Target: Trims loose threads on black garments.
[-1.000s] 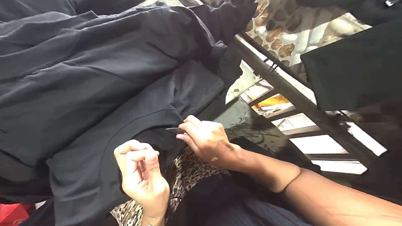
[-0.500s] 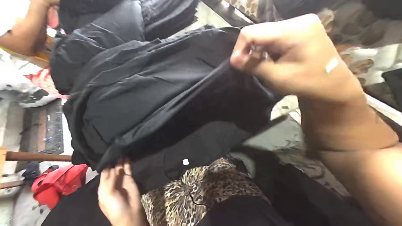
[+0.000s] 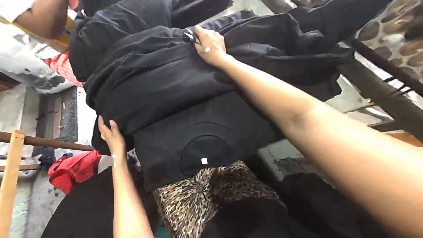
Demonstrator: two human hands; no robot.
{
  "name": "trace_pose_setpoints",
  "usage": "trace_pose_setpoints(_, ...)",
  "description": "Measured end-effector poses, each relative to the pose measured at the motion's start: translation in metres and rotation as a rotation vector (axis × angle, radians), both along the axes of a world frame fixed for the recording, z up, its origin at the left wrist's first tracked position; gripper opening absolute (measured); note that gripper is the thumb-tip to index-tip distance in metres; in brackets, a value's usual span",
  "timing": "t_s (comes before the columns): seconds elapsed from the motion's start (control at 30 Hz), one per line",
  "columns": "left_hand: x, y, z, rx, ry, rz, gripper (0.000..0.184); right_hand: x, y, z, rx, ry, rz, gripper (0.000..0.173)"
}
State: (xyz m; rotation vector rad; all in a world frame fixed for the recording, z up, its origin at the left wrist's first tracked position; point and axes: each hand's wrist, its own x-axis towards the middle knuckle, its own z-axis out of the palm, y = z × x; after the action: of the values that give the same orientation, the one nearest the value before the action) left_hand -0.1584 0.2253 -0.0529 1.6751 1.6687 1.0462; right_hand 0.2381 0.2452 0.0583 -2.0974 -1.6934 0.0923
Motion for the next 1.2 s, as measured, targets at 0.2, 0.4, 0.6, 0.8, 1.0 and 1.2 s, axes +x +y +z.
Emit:
trace_pose_setpoints(0.2, 0.047, -0.165, 0.051, 0.62, 0.454, -0.04, 0.042, 0.009, -0.002, -0.006, 0.165, 0.13, 0.067, 0.039)
trace_pose_setpoints(0.4, 0.07, -0.232, 0.026, 0.371, 0.64, 0.023, 0.028, -0.054, -0.076, 0.024, 0.451, 0.162, 0.338, 0.04)
trace_pose_setpoints(0.6, 0.069, -0.233, 0.021, 0.415, 0.387, -0.018, 0.029, -0.126, -0.244, -0.031, 0.206, 0.306, 0.837, 0.033)
trace_pose_setpoints(0.8, 0.061, -0.23, 0.035, 0.481, 0.402, 0.065, 0.025, -0.139, -0.273, -0.067, 0.233, 0.305, 0.593, 0.034)
trace_pose_setpoints(1.0, 0.064, -0.215, 0.04, -0.071, -1.579, -0.156, 0.018, -0.137, -0.268, -0.067, 0.195, 0.411, 0.586, 0.034)
trace_pose_setpoints(1.2, 0.053, -0.223, 0.036, -0.074, -1.517, -0.27, 0.031, -0.139, -0.267, -0.058, 0.118, 0.499, 0.624, 0.035)
